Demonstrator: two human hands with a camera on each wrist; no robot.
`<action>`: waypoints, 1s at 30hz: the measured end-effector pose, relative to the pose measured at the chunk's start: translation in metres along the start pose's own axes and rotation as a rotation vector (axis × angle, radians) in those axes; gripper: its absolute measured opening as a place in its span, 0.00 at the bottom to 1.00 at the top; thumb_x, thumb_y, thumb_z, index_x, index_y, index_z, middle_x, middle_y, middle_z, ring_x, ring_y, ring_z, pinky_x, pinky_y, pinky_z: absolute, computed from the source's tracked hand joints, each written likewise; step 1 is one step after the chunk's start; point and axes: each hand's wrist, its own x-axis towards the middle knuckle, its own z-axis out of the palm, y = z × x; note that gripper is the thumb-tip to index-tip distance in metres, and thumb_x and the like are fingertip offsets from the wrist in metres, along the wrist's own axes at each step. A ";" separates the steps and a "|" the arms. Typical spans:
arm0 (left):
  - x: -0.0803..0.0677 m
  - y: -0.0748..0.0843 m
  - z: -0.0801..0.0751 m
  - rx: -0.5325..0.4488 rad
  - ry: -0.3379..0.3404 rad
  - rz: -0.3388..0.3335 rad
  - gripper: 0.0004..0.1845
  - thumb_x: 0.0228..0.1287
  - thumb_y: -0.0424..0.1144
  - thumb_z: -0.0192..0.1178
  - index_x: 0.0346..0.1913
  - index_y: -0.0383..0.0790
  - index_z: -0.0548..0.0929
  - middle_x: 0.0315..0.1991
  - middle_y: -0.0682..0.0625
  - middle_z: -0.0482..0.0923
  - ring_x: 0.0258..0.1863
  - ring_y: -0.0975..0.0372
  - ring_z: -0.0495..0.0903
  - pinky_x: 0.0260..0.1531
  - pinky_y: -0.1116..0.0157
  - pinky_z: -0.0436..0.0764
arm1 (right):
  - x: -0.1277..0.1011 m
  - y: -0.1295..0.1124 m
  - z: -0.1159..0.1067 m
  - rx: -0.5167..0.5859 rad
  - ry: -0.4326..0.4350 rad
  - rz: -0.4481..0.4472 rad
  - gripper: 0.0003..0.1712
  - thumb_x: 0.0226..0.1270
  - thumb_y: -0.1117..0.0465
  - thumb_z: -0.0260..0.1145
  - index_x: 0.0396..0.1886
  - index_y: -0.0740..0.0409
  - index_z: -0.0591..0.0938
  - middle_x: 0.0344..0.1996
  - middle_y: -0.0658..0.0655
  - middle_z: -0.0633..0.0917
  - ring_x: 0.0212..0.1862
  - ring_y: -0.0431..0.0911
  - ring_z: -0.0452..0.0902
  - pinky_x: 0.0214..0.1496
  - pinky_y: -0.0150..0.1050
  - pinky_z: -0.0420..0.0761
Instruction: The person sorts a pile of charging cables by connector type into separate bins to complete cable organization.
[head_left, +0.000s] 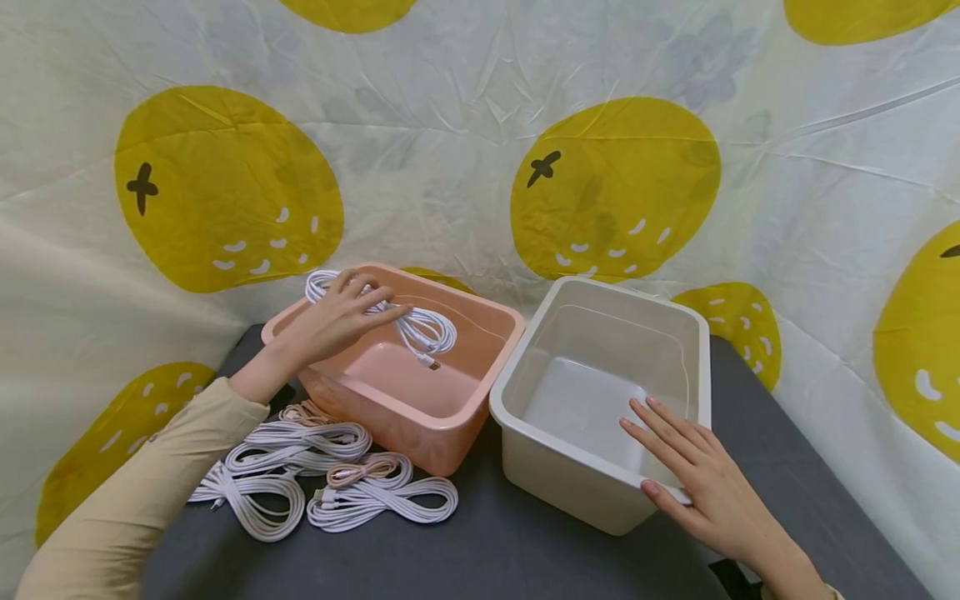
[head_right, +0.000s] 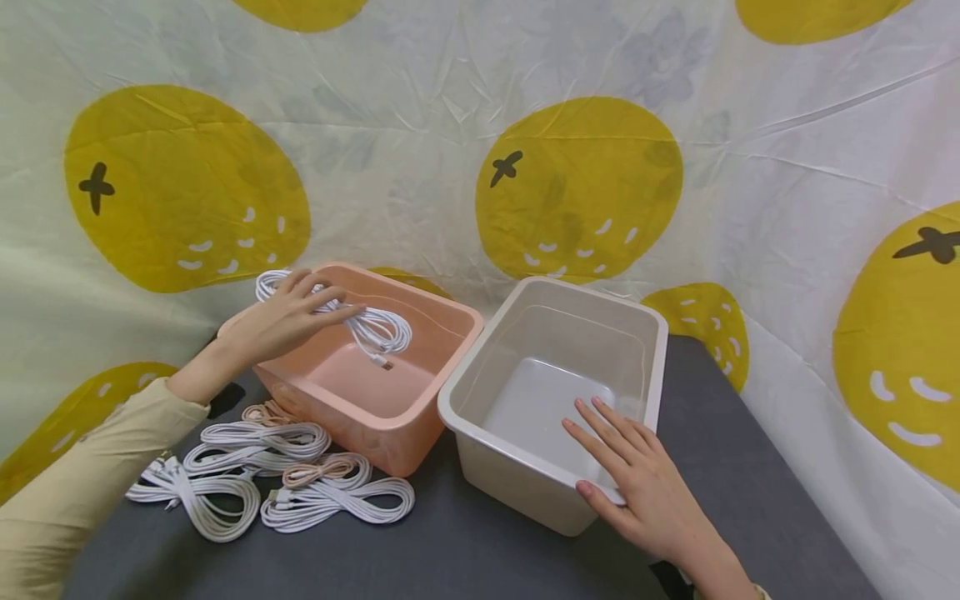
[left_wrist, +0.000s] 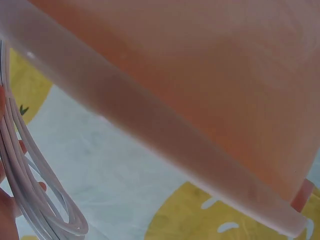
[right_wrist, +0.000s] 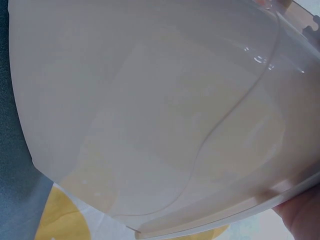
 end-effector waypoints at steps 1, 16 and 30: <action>0.001 -0.001 0.002 0.001 -0.006 0.006 0.29 0.52 0.21 0.55 0.56 0.48 0.73 0.46 0.45 0.72 0.44 0.52 0.67 0.49 0.49 0.65 | 0.000 0.000 0.000 0.001 0.001 -0.001 0.31 0.65 0.42 0.47 0.61 0.56 0.69 0.64 0.57 0.66 0.68 0.48 0.54 0.66 0.26 0.43; 0.007 -0.005 0.021 -0.029 -0.134 0.032 0.27 0.56 0.21 0.52 0.56 0.50 0.73 0.50 0.45 0.72 0.46 0.51 0.67 0.48 0.50 0.64 | 0.000 0.000 0.001 0.013 0.006 -0.004 0.31 0.65 0.42 0.47 0.60 0.56 0.69 0.63 0.58 0.67 0.68 0.48 0.55 0.67 0.26 0.43; 0.002 0.000 0.023 0.033 -0.246 0.013 0.30 0.58 0.21 0.49 0.62 0.51 0.67 0.60 0.46 0.67 0.51 0.50 0.67 0.56 0.48 0.63 | -0.001 0.000 0.000 0.009 0.011 -0.012 0.31 0.66 0.41 0.46 0.60 0.56 0.70 0.63 0.57 0.66 0.67 0.48 0.55 0.66 0.27 0.44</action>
